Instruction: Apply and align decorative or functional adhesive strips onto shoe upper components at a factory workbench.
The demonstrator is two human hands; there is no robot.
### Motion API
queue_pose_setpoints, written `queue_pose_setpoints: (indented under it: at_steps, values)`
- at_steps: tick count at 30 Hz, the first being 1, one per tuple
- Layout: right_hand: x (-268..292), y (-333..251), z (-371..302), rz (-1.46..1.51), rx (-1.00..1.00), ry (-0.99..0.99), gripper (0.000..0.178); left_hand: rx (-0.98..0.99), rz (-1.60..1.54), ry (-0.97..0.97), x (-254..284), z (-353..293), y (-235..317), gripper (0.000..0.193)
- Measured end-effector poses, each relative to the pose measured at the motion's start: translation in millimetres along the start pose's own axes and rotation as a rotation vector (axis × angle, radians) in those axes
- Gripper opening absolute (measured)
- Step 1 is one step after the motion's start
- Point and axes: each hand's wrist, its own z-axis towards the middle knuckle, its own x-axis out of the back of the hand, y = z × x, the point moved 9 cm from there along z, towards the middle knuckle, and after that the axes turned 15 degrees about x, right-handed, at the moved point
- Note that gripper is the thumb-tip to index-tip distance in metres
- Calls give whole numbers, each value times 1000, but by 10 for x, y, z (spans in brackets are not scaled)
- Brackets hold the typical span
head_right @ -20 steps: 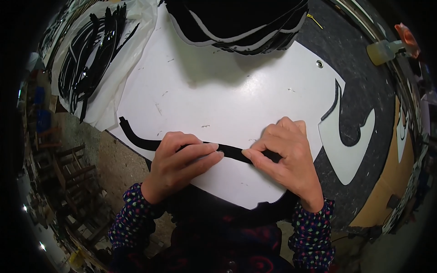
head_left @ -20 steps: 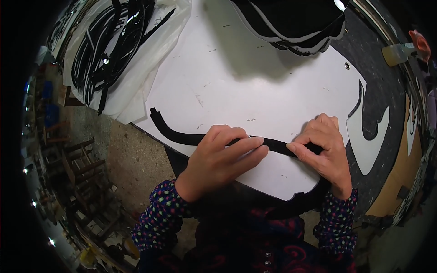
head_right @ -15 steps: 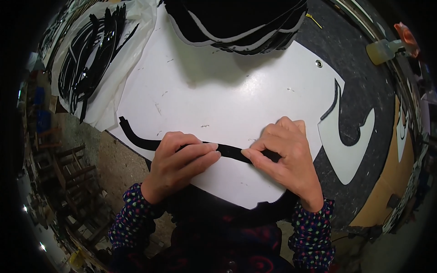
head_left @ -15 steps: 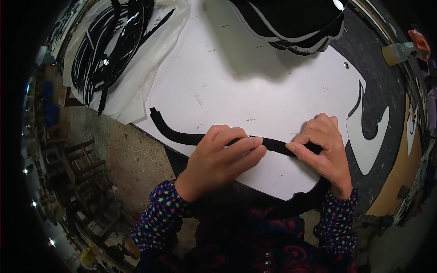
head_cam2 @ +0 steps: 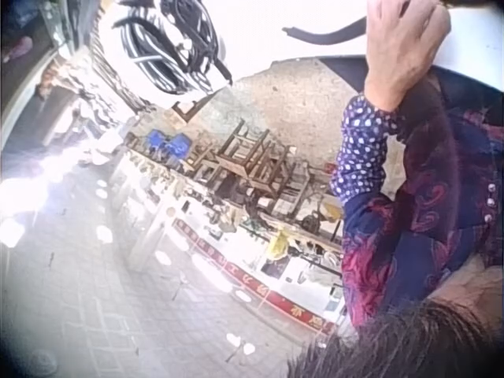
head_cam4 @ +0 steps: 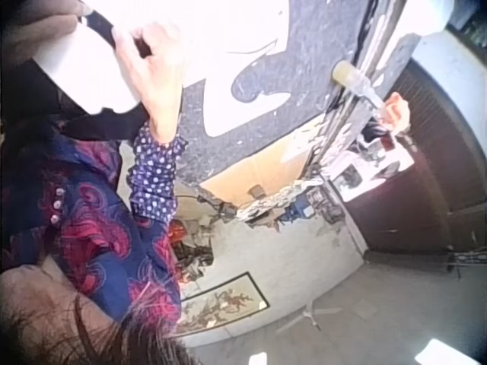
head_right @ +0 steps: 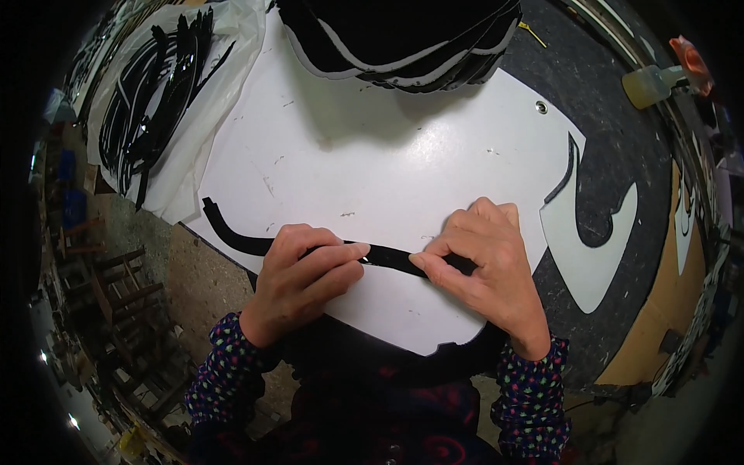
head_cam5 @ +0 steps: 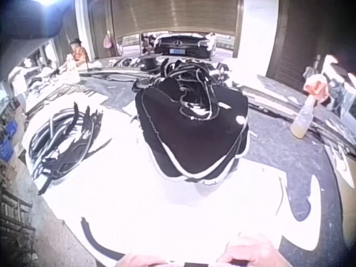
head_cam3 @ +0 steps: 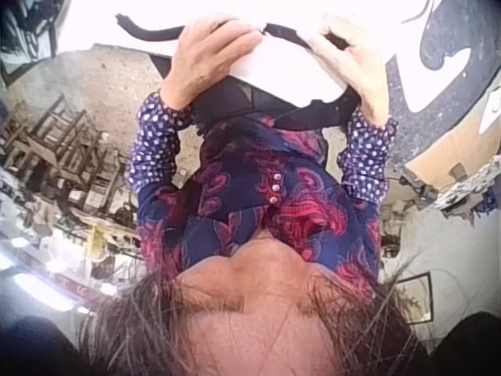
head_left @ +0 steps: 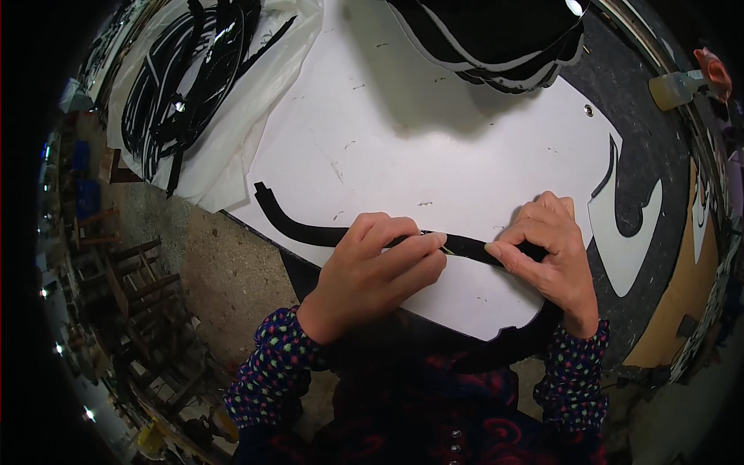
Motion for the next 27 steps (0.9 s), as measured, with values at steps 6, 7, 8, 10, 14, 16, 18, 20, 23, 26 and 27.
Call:
queue_pose_setpoints:
  at_steps: [6, 7, 8, 10, 14, 16, 18, 20, 23, 26, 27]
  values:
    - [18, 11, 32, -5, 10, 0, 16, 6, 16, -13, -2, 54, -7, 30]
    - [9, 15, 47, -8, 13, -6, 16, 17, 11, -19, 5, 78, -14, 34]
    - [10, 10, 69, -10, 21, -1, 16, 27, 8, -25, 21, 103, -24, 38]
    - [-2, -13, 102, 14, 36, 3, 17, 21, 47, -52, 45, 99, -31, 41]
    - [15, -38, 102, -12, 65, 8, 18, -32, 104, -21, 67, 54, 17, 49]
    - [32, 1, 34, -15, 66, 49, 19, -60, 151, -97, -46, 53, 38, 53]
    - [43, -45, 7, -6, 105, 95, 19, -25, 38, -130, -68, 65, 45, 51]
    - [43, -1, -24, 0, 10, 111, 16, -8, 27, -90, -29, 45, 54, 50]
    - [14, 10, -44, 0, 19, 106, 14, 5, 40, -50, -26, 0, 57, 50]
    - [4, 25, -64, 8, 23, 113, 13, 4, 45, -48, -20, -9, 77, 50]
    - [16, 13, -49, -12, 31, 114, 13, 3, 42, -37, -4, -2, 76, 50]
